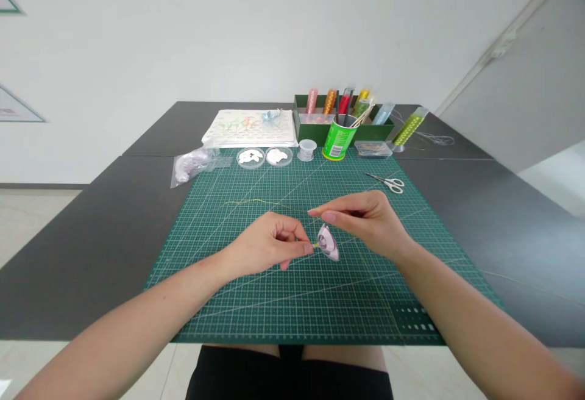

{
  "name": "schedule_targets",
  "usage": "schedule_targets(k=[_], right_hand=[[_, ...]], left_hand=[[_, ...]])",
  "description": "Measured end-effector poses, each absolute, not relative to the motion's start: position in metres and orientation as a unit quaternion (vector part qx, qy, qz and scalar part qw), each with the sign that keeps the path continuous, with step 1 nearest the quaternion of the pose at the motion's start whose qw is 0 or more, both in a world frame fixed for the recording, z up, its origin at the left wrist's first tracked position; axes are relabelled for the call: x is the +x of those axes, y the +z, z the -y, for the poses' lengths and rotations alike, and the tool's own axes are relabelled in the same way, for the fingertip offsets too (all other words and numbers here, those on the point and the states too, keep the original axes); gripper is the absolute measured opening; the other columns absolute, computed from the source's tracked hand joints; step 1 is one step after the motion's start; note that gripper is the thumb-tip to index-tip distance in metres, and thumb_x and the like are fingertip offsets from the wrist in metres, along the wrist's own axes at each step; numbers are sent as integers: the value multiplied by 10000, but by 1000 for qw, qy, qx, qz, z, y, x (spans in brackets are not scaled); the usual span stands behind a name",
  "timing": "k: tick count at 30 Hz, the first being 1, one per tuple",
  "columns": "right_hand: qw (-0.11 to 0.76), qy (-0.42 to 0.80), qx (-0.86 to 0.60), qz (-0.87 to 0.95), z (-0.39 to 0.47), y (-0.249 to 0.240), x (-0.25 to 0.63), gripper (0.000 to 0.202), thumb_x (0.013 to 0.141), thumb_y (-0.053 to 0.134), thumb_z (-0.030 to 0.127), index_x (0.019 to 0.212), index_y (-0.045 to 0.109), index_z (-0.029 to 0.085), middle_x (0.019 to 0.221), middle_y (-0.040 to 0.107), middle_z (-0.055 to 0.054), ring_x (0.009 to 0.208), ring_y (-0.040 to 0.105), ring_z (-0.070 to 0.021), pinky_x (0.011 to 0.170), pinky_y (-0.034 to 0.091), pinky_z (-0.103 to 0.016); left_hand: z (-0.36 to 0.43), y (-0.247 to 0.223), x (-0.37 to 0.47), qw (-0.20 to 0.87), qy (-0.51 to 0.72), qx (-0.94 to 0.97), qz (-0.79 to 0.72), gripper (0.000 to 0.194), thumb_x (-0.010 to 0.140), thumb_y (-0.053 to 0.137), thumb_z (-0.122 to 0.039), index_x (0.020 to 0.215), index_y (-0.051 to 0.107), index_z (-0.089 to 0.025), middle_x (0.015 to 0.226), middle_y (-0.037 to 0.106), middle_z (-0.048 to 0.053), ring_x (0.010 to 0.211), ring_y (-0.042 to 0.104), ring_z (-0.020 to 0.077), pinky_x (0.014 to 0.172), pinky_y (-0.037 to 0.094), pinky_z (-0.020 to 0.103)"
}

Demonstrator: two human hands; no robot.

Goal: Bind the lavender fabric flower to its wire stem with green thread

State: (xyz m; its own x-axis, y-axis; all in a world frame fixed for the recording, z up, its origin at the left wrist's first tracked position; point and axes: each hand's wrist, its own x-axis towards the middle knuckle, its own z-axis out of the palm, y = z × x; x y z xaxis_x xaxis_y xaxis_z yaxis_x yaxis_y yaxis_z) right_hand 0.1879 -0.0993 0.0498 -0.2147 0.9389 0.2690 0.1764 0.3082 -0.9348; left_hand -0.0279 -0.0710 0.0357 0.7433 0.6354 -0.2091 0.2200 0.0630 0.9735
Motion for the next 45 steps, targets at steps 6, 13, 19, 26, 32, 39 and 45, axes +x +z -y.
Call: schedule_targets(k=[6, 13, 19, 26, 32, 39, 45], right_hand=[[451, 409, -438, 662, 92, 40, 188, 167, 860, 761, 371, 916, 867, 255, 760, 796, -69, 554, 559, -133, 484, 369, -247], [472, 439, -410, 646, 93, 43, 186, 100, 839, 780, 307, 882, 866, 280, 764, 795, -55, 569, 598, -136, 494, 406, -252], [435, 497, -314, 682, 101, 57, 200, 97, 852, 799, 285, 886, 864, 222, 510, 654, -7, 392, 329, -62, 386, 224, -235], [171, 560, -239, 774, 99, 59, 205, 217, 931, 718, 268, 1022, 835, 110, 721, 785, -74, 452, 481, -59, 420, 311, -206], [126, 527, -293, 788, 98, 56, 202, 271, 943, 691, 329, 1019, 835, 113, 854, 823, -102, 605, 670, -117, 512, 439, -206], [139, 551, -254, 783, 99, 64, 211, 234, 945, 699, 279, 1052, 828, 116, 952, 827, -121, 619, 684, -103, 511, 446, -195], [179, 585, -215, 761, 100, 63, 208, 194, 928, 725, 241, 1033, 834, 121, 677, 768, -58, 447, 485, -59, 424, 323, -198]], left_hand=[[69, 38, -29, 696, 165, 637, -288, 164, 802, 755, -315, 728, 706, -176, 452, 518, -73, 388, 418, 58, 417, 310, 179], [68, 40, -28, 698, 151, 635, -294, 148, 783, 734, -303, 714, 706, -175, 458, 524, -73, 388, 396, 53, 422, 279, 193], [64, 38, -27, 671, 190, 620, -359, 198, 774, 749, -354, 721, 706, -168, 473, 525, -68, 433, 406, 65, 461, 278, 206], [56, 44, -36, 672, 280, 585, -357, 168, 794, 728, -322, 749, 726, -160, 443, 441, -90, 436, 311, 53, 487, 247, 220], [54, 46, -38, 683, 286, 578, -345, 185, 778, 736, -336, 747, 733, -153, 439, 422, -87, 431, 274, 52, 465, 184, 230], [55, 46, -36, 671, 280, 587, -357, 171, 773, 735, -331, 744, 734, -163, 438, 429, -88, 429, 290, 56, 470, 220, 224], [56, 43, -33, 639, 278, 618, -364, 180, 792, 733, -338, 724, 709, -173, 437, 446, -90, 442, 358, 64, 511, 302, 214]])
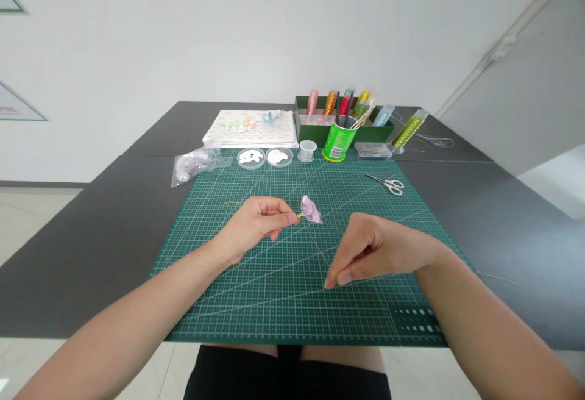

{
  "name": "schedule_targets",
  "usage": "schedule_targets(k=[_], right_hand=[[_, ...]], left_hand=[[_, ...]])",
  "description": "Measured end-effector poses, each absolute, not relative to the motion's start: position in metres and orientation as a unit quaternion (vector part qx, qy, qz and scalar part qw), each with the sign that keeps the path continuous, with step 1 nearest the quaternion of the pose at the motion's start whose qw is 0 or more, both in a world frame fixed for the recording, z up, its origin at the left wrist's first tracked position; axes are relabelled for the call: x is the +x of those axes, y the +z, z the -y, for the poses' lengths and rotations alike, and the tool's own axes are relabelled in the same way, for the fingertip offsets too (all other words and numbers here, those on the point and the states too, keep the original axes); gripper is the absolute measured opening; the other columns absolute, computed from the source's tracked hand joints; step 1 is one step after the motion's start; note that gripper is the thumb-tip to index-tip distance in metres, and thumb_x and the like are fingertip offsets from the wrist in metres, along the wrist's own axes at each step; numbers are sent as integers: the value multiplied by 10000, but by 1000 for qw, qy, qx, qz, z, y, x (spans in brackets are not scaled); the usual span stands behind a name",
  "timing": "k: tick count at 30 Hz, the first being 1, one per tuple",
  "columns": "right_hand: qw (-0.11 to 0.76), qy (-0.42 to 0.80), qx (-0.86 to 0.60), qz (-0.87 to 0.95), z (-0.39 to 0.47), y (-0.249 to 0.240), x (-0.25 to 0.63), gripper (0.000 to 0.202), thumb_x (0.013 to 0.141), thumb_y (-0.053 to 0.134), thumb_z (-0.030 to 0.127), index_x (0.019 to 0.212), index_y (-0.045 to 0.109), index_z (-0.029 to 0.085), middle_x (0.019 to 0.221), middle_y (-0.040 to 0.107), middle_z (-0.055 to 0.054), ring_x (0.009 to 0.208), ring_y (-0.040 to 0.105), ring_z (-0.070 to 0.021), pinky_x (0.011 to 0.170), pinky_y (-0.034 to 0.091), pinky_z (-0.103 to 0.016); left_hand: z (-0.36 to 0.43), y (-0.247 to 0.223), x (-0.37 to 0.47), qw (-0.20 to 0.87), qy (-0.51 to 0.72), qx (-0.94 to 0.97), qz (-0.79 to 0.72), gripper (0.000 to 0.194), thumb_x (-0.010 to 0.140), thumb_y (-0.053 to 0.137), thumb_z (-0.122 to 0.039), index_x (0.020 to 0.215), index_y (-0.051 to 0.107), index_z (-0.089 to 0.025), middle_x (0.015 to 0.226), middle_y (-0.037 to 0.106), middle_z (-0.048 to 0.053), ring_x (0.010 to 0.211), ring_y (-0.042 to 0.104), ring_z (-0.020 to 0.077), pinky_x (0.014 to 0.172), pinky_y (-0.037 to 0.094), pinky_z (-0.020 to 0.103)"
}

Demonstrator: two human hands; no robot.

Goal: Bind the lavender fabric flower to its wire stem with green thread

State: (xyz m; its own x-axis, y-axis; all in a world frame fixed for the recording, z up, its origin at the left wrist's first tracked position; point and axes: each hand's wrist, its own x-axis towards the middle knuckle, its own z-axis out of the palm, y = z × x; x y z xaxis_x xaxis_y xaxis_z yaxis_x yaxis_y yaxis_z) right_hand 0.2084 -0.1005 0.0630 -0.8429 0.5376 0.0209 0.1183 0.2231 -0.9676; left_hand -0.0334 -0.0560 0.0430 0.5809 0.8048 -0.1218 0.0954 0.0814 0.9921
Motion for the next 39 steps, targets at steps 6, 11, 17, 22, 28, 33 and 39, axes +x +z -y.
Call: schedule_targets(k=[6, 11, 17, 22, 28, 33, 39], right_hand=[[265, 571, -242, 738, 101, 63, 209, 205, 926, 741, 295, 1000, 843, 134, 443, 493, 54, 397, 243, -36, 385, 161, -240], [381, 539, -254, 707, 99, 59, 201, 136, 892, 775, 268, 952, 855, 176, 484, 591, 25, 404, 316, -48, 383, 239, -218], [433, 501, -312, 681, 97, 50, 191, 122, 871, 789, 306, 931, 860, 227, 719, 794, -50, 530, 591, -101, 446, 405, -199], [442, 471, -386, 659, 94, 47, 187, 125, 845, 791, 310, 912, 861, 229, 723, 794, -35, 545, 601, -104, 474, 440, -208], [428, 476, -421, 642, 85, 37, 188, 175, 845, 784, 367, 924, 858, 230, 892, 829, -68, 774, 744, -187, 655, 570, -277], [404, 508, -421, 634, 79, 27, 189, 182, 828, 800, 381, 918, 856, 233, 918, 829, -71, 799, 738, -176, 716, 567, -282], [351, 561, -401, 634, 76, 22, 187, 325, 782, 814, 483, 824, 843, 162, 659, 706, -25, 617, 561, -119, 574, 421, -244]], left_hand=[[58, 39, -30, 590, 222, 668, -395, 206, 817, 701, -346, 711, 672, -172, 449, 511, -75, 427, 418, 73, 470, 288, 206], [63, 37, -27, 590, 167, 688, -387, 204, 827, 686, -338, 703, 672, -176, 461, 521, -69, 424, 441, 79, 454, 317, 202], [71, 35, -24, 608, 135, 694, -361, 177, 839, 672, -313, 730, 689, -176, 467, 515, -75, 420, 458, 75, 454, 353, 193], [75, 36, -25, 616, 125, 701, -338, 190, 846, 684, -325, 728, 681, -177, 453, 510, -79, 402, 451, 69, 427, 333, 181], [77, 39, -26, 629, 142, 696, -315, 178, 844, 691, -326, 750, 676, -175, 502, 539, -73, 415, 493, 66, 434, 364, 173], [77, 41, -27, 639, 167, 691, -294, 185, 857, 690, -322, 754, 668, -170, 492, 532, -77, 403, 478, 56, 428, 350, 163], [73, 47, -31, 630, 259, 675, -282, 205, 862, 691, -326, 742, 643, -166, 456, 499, -87, 384, 423, 45, 422, 311, 159]])
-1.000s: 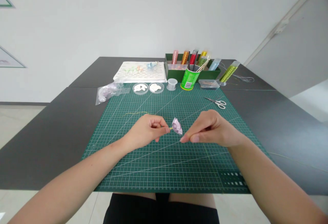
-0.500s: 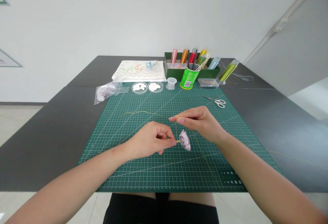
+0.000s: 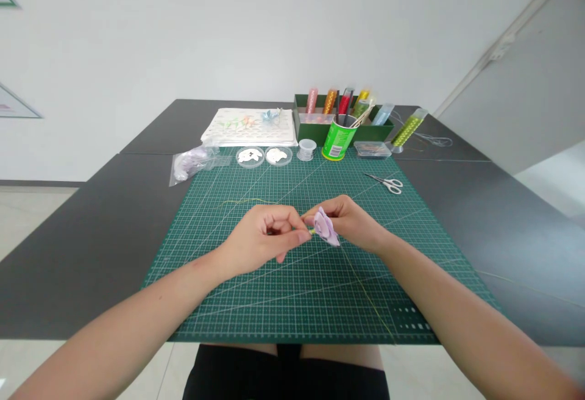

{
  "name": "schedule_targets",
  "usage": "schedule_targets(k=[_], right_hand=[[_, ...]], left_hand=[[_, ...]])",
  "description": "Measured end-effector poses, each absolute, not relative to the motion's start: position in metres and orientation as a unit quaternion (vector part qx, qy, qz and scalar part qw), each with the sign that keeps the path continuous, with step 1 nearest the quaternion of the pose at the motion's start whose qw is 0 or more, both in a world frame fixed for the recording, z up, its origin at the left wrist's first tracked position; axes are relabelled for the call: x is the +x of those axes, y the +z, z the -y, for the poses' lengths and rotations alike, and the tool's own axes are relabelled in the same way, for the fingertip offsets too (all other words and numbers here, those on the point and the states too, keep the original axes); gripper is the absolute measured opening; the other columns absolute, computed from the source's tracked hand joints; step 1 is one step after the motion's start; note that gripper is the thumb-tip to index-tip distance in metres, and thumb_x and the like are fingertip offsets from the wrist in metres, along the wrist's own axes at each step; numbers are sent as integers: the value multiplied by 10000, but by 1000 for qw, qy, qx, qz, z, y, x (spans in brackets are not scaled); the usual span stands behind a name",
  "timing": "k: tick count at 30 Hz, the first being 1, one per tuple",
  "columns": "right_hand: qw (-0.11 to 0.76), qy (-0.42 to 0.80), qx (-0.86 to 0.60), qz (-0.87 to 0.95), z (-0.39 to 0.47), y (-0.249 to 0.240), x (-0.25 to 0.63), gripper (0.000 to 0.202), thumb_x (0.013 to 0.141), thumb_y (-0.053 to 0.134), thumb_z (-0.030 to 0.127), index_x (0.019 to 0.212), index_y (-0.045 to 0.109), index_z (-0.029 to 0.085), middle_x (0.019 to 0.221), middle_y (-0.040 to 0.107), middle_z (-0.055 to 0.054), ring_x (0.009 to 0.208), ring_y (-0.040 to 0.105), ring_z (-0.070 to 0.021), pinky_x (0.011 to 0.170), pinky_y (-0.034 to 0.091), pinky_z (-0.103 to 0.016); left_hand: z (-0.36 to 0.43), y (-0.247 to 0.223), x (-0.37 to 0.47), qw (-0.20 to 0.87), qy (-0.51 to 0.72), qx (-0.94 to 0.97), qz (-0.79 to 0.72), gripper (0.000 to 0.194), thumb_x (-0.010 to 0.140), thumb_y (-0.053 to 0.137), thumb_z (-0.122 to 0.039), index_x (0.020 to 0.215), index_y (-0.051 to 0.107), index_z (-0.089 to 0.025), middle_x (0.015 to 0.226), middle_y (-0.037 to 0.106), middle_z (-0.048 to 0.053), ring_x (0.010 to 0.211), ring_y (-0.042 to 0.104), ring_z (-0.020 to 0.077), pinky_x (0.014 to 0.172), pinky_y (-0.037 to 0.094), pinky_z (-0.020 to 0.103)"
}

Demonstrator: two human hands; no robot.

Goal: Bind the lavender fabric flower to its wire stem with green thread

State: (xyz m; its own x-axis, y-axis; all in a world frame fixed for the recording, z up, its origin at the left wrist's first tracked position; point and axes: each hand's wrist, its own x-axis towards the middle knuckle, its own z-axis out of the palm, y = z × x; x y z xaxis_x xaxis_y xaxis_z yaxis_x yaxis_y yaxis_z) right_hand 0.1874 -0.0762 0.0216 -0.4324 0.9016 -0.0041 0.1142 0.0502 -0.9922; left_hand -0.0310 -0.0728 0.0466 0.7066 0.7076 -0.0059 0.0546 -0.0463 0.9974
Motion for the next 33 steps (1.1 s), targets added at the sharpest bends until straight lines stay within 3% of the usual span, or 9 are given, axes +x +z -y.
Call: schedule_targets(k=[3, 7, 9, 16, 28, 33], right_hand=[[338, 544, -411, 648, 77, 24, 189, 378, 787, 805, 514, 795, 829, 137, 543, 515, 38, 543, 365, -72, 520, 273, -230], [305, 528, -432, 664, 79, 31, 194, 441, 879, 719, 533, 993, 833, 123, 519, 290, 85, 518, 207, -67, 495, 147, -249], [289, 521, -435, 675, 79, 34, 198, 460, 902, 694, 538, 1034, 829, 118, 519, 304, 80, 514, 212, -70, 488, 145, -252], [230, 494, -415, 729, 79, 38, 207, 409, 905, 699, 489, 1034, 837, 126, 583, 555, 14, 519, 284, -74, 460, 188, -238], [170, 522, -309, 776, 87, 56, 216, 299, 949, 694, 381, 1066, 830, 143, 545, 568, 27, 454, 279, -55, 421, 177, -233], [204, 525, -276, 779, 91, 57, 219, 283, 952, 699, 377, 1084, 827, 162, 527, 529, 39, 444, 284, -56, 427, 193, -248]], left_hand=[[68, 48, -34, 613, 313, 665, -288, 211, 858, 703, -338, 751, 648, -165, 438, 498, -85, 384, 394, 46, 428, 287, 167], [61, 45, -35, 600, 361, 642, -314, 243, 848, 729, -380, 754, 666, -166, 431, 473, -88, 395, 358, 47, 449, 290, 184], [59, 43, -35, 599, 377, 630, -320, 248, 842, 736, -391, 755, 669, -169, 436, 466, -89, 406, 351, 49, 463, 299, 190], [53, 39, -35, 544, 398, 639, -370, 250, 838, 724, -399, 735, 656, -181, 437, 471, -84, 411, 364, 60, 479, 319, 200], [54, 39, -35, 434, 368, 708, -418, 191, 885, 653, -327, 770, 674, -177, 451, 536, -69, 416, 451, 77, 484, 341, 198], [55, 37, -33, 429, 303, 738, -424, 189, 892, 645, -301, 750, 679, -180, 453, 541, -70, 415, 477, 85, 460, 334, 194]])
